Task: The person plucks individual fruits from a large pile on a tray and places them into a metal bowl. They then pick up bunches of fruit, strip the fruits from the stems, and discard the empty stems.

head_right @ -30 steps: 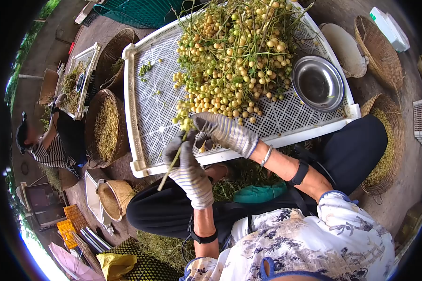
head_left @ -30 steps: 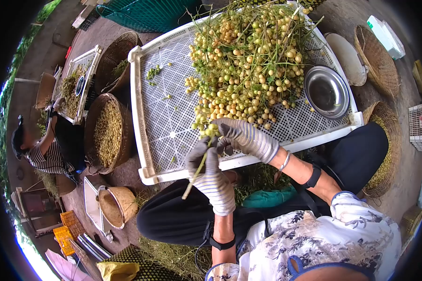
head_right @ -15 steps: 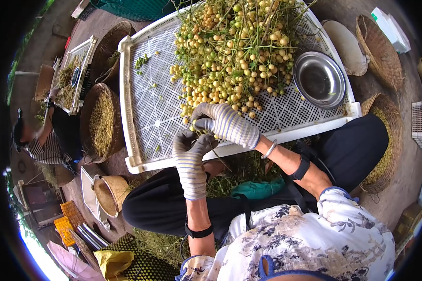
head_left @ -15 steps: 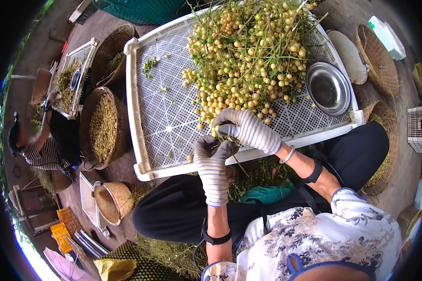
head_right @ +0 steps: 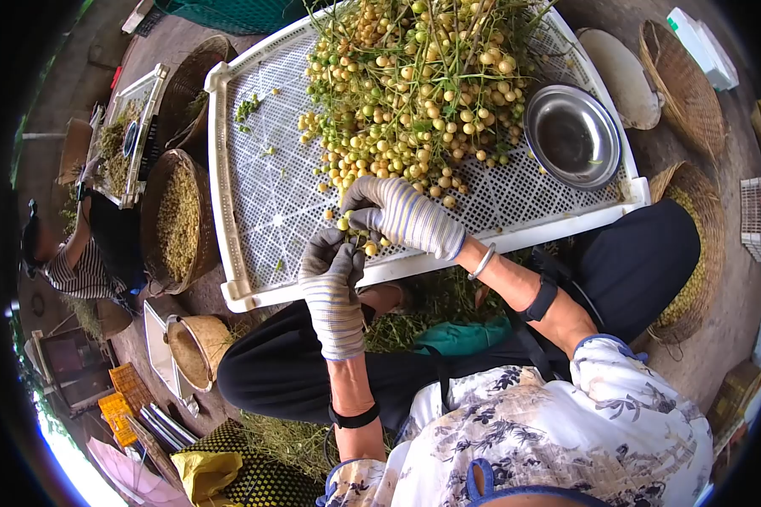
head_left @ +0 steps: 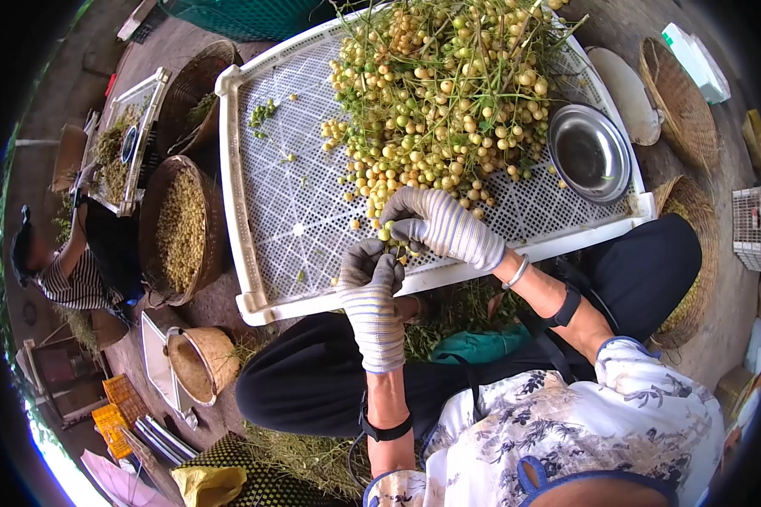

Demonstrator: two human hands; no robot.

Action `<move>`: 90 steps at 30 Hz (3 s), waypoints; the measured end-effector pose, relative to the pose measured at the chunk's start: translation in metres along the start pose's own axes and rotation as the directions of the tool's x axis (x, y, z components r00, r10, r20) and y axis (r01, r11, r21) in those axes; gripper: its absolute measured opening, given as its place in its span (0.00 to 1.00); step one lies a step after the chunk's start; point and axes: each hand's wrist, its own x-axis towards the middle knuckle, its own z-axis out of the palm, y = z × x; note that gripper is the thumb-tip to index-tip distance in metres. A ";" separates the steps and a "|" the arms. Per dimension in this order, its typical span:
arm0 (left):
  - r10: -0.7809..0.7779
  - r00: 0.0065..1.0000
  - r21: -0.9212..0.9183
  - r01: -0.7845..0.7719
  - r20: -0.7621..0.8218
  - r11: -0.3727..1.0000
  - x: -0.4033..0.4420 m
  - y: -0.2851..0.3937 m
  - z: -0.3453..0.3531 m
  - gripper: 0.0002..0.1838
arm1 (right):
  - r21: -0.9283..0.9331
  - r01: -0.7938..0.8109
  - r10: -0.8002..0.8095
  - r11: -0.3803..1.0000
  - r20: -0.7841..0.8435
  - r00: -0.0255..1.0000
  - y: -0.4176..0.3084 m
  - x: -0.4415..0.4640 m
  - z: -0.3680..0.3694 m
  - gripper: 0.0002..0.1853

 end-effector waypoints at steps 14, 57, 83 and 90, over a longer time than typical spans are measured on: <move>0.147 0.989 0.136 -0.144 -0.019 0.980 -0.003 0.010 0.012 0.06 | 0.229 -0.097 0.099 0.969 0.002 0.995 -0.014 -0.001 0.004 0.09; -0.023 0.998 0.124 0.029 -0.055 0.992 0.018 0.009 0.002 0.10 | 0.560 -0.309 0.302 0.768 0.108 0.947 0.004 0.000 -0.015 0.12; -0.261 0.863 -0.547 0.481 0.433 0.685 0.030 -0.013 -0.013 0.13 | -0.386 -0.027 -0.043 0.922 -0.170 0.984 -0.007 0.002 -0.035 0.12; -0.209 0.842 -0.396 0.435 0.498 0.809 0.029 -0.007 -0.011 0.12 | 0.137 -0.216 0.174 0.967 0.266 0.948 -0.002 0.000 -0.029 0.20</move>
